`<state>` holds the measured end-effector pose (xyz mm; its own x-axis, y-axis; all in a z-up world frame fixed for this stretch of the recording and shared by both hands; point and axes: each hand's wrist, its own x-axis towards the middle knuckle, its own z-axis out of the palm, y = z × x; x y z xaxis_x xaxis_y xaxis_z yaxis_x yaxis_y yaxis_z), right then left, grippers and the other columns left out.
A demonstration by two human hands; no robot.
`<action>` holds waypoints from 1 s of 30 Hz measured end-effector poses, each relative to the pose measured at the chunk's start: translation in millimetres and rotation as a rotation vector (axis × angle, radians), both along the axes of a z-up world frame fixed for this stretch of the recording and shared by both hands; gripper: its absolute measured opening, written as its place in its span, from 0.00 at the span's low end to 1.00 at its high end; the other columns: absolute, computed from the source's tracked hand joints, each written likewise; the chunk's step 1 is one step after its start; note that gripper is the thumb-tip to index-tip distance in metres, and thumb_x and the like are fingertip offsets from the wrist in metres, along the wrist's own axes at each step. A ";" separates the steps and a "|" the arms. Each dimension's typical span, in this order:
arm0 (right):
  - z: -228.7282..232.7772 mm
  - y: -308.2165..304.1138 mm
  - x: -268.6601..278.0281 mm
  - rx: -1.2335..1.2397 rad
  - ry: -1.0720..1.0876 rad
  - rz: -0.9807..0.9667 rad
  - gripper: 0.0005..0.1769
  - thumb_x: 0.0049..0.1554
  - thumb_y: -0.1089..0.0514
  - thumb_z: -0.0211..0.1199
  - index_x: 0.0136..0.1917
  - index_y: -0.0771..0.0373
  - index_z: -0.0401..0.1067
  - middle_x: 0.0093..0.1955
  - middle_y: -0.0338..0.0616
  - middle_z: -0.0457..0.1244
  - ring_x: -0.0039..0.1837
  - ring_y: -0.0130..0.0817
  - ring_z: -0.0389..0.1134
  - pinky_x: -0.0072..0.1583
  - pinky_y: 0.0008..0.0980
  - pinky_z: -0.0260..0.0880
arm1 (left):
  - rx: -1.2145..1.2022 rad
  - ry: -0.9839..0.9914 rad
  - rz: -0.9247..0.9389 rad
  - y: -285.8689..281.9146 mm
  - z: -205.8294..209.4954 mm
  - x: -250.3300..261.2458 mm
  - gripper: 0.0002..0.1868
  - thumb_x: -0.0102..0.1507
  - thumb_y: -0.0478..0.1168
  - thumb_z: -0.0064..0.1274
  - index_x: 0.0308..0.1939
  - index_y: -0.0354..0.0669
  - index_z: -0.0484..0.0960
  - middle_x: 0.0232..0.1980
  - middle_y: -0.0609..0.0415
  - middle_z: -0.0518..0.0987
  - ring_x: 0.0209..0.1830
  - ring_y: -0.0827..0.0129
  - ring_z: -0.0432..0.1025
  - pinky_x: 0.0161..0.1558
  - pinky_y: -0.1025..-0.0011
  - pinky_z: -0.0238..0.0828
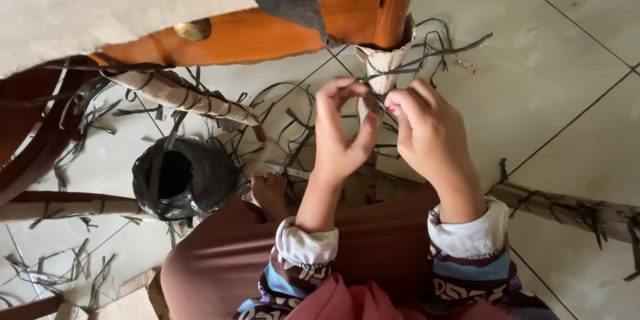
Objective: Wrapping the legs of a wooden chair with protective strips and tying them securely.
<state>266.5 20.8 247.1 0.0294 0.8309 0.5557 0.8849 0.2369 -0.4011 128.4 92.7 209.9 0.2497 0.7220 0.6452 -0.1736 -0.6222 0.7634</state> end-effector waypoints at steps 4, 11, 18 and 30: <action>-5.6 3.8 0.7 0.017 0.202 0.063 0.05 0.66 0.70 0.55 0.49 0.66 0.70 0.40 0.47 0.59 0.41 0.52 0.68 0.42 0.43 0.71 | -0.343 -0.201 -0.031 -7.4 -15.7 3.2 0.14 0.66 0.33 0.54 0.54 0.35 0.69 0.42 0.47 0.76 0.42 0.59 0.76 0.50 0.58 0.73; 4.6 4.8 -2.0 0.023 0.270 0.104 0.04 0.64 0.70 0.60 0.49 0.65 0.74 0.39 0.47 0.61 0.43 0.51 0.69 0.43 0.42 0.72 | -0.935 -0.458 -0.213 -20.9 -43.0 23.2 0.09 0.69 0.38 0.56 0.48 0.36 0.85 0.41 0.53 0.82 0.41 0.74 0.76 0.49 0.70 0.79; 14.9 2.6 -6.4 0.050 0.334 0.080 0.02 0.63 0.66 0.67 0.47 0.63 0.79 0.35 0.44 0.64 0.39 0.41 0.69 0.44 0.36 0.71 | -0.841 -0.560 0.036 -30.2 -36.1 38.9 0.07 0.66 0.36 0.60 0.44 0.34 0.86 0.30 0.54 0.78 0.31 0.79 0.71 0.38 0.79 0.76; 11.8 -2.1 -9.5 0.034 0.391 -0.020 0.05 0.60 0.64 0.73 0.45 0.67 0.78 0.34 0.49 0.66 0.38 0.46 0.72 0.42 0.36 0.73 | -0.931 -0.855 -0.062 -41.5 -30.6 40.4 0.09 0.72 0.41 0.49 0.47 0.38 0.79 0.40 0.56 0.81 0.40 0.77 0.74 0.50 0.81 0.71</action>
